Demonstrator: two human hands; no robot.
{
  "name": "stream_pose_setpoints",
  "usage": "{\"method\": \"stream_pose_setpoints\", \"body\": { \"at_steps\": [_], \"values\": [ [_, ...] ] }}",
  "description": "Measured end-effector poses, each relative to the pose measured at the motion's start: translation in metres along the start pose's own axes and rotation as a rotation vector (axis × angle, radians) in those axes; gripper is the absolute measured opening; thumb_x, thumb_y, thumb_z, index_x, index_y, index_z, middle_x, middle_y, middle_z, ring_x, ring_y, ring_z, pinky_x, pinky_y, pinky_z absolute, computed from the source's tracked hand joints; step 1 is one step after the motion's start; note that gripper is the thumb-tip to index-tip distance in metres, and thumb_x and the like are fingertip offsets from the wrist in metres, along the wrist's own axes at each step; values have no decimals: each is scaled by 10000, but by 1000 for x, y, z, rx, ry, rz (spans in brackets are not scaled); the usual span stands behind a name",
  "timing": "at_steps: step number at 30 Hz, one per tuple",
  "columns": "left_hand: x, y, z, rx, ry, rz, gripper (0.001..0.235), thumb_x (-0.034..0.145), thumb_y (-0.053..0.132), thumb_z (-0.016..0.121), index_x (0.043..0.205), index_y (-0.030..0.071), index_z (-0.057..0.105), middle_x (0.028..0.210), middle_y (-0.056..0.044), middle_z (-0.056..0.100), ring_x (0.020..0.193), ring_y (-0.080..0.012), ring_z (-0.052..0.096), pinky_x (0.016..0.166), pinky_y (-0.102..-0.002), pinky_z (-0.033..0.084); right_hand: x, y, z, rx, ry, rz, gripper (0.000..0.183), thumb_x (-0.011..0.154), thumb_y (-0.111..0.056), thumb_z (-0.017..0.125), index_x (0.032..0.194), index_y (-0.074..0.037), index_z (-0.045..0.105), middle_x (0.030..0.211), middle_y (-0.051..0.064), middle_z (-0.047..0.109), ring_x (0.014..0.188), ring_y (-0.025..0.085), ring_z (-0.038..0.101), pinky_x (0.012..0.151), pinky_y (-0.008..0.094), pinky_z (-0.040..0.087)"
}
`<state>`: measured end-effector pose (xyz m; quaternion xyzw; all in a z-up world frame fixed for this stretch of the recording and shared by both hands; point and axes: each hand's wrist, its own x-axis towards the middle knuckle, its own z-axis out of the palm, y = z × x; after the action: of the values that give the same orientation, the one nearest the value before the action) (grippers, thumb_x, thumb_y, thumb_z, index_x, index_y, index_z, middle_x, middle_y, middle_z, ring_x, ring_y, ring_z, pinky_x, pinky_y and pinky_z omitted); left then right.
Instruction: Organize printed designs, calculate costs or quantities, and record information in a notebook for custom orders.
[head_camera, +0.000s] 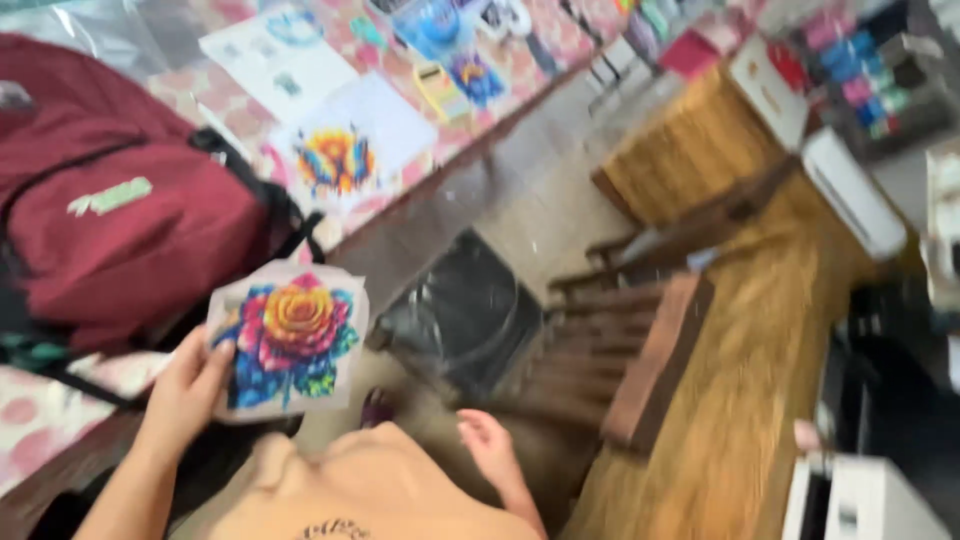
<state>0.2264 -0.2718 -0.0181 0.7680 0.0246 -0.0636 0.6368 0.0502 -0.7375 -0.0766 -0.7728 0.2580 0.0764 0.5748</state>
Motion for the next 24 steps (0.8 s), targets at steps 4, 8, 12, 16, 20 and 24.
{"method": "stream_pose_setpoints", "body": {
  "at_steps": [4, 8, 12, 16, 20, 24],
  "values": [
    [20, 32, 59, -96, 147, -180, 372, 1022, 233, 572, 1355, 92, 660, 1201, -31, 720, 1093, -116, 592, 1016, -288, 449, 98, -134, 10, -402, -379, -389, 286, 1006, -316, 620, 1147, -138, 794, 1077, 38, 764, 988, 140, 721, 918, 269, 535],
    [46, 47, 106, -108, 103, -108, 363, 1027, 252, 550, 1333, 100, 673, 1112, -13, 732, 970, -105, 612, 902, -253, 468, 189, -182, 33, -392, -573, -305, 390, 992, -333, 618, 1293, -98, 697, 1333, 73, 706, 1208, 175, 674, 1057, 328, 517],
    [65, 54, 135, -204, 53, -157, 384, 1005, 245, 562, 1343, 96, 668, 1085, -13, 733, 967, -99, 608, 879, -261, 495, 249, -183, 53, -40, -727, -248, 524, 920, -250, 757, 1377, -100, 549, 1268, 38, 649, 1142, 138, 614, 1007, 323, 547],
    [95, 54, 142, -316, -28, -105, 453, 989, 273, 553, 1384, 67, 632, 1285, -23, 714, 1162, -93, 605, 1041, -263, 482, 287, -193, 53, 175, -722, -203, 261, 907, -171, 790, 1123, -31, 743, 1096, 23, 744, 968, 105, 654, 935, 302, 581],
    [120, 93, 134, -64, -30, -103, 338, 965, 216, 617, 1286, 114, 652, 885, 17, 751, 747, -70, 619, 733, -239, 518, 339, -230, 42, 249, -705, -178, 309, 907, -125, 778, 1179, 5, 714, 1129, 86, 758, 993, 139, 688, 959, 335, 589],
    [156, 68, 128, -124, 24, -246, 710, 926, 175, 608, 1593, 230, 372, 1342, -70, 767, 1153, -157, 784, 1038, -281, 521, 462, -292, 40, 153, -444, -249, 286, 871, -118, 795, 1149, -67, 747, 982, 30, 753, 822, 97, 654, 754, 300, 592]
  ]
}}
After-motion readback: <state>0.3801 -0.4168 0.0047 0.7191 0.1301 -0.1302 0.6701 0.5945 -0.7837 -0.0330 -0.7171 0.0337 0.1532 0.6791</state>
